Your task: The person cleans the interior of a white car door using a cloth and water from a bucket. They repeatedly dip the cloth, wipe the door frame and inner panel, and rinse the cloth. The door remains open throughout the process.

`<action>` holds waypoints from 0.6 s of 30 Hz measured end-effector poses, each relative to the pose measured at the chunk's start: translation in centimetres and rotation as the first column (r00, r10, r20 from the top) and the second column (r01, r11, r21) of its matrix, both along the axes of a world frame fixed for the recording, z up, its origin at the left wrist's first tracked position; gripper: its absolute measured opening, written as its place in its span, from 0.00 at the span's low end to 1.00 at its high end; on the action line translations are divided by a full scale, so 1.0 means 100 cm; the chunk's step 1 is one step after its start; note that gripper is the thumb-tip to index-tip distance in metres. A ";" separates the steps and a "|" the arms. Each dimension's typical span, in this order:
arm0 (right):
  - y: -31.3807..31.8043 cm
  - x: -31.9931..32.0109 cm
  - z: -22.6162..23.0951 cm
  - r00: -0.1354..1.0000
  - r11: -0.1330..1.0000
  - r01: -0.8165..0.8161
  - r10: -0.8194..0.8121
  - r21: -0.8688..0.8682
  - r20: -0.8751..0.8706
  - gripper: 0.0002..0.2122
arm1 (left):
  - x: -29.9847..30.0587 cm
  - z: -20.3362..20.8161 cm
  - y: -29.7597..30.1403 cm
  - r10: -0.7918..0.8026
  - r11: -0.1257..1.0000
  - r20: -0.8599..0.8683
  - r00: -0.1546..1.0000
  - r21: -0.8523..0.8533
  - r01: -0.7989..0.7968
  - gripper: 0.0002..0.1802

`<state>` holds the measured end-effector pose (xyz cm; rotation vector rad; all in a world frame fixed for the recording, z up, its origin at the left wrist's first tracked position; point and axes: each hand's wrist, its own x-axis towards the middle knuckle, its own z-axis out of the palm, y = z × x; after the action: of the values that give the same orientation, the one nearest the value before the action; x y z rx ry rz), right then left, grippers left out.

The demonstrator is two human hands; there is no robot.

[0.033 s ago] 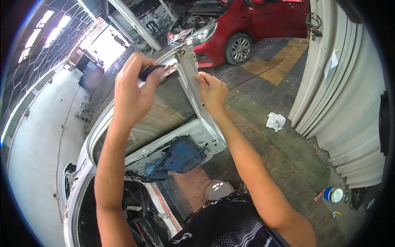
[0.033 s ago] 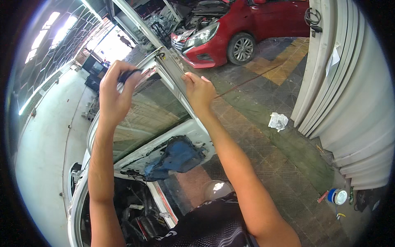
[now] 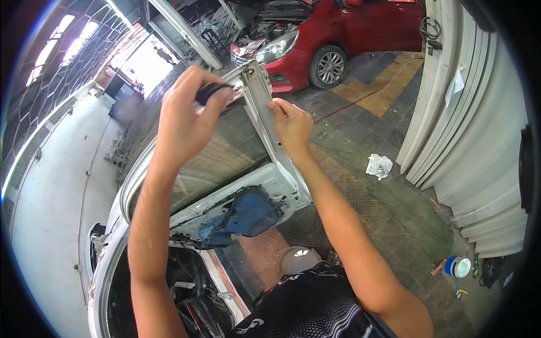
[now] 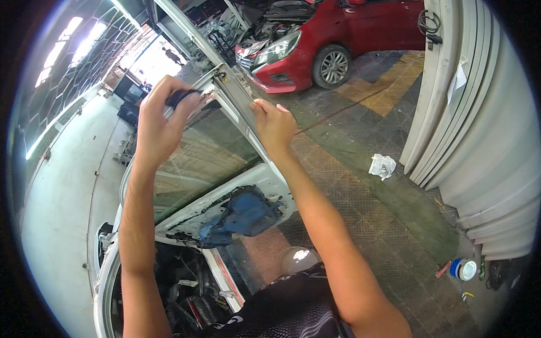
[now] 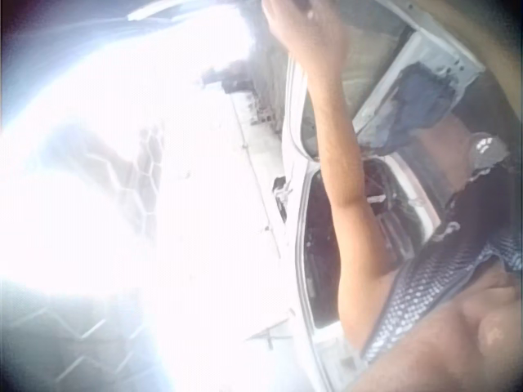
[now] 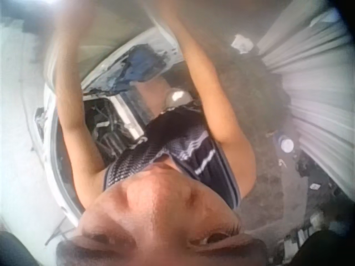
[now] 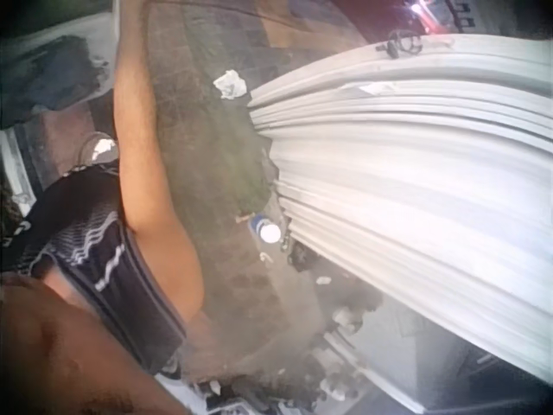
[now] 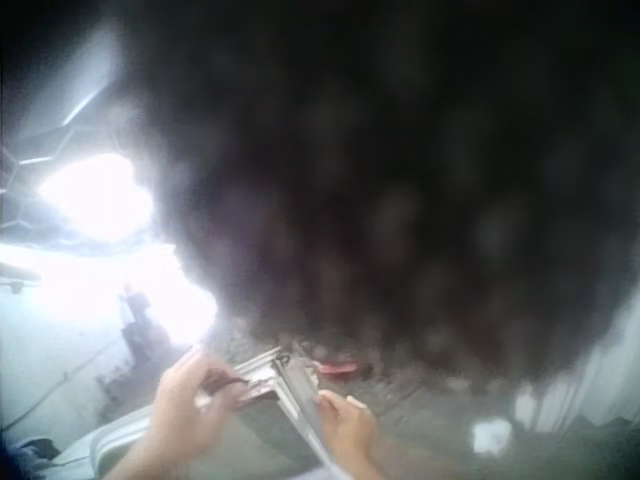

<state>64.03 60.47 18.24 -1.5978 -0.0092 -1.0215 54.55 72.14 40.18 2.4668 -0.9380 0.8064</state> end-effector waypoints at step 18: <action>-0.001 0.008 0.003 0.998 0.999 0.030 -0.028 -0.030 0.064 0.10 | 0.061 0.012 -0.020 -0.217 0.946 0.338 0.916 0.304 0.112 0.08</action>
<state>64.84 60.40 18.53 -1.5967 -0.0453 -1.0991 60.63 70.10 41.34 2.4615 -1.4671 1.1730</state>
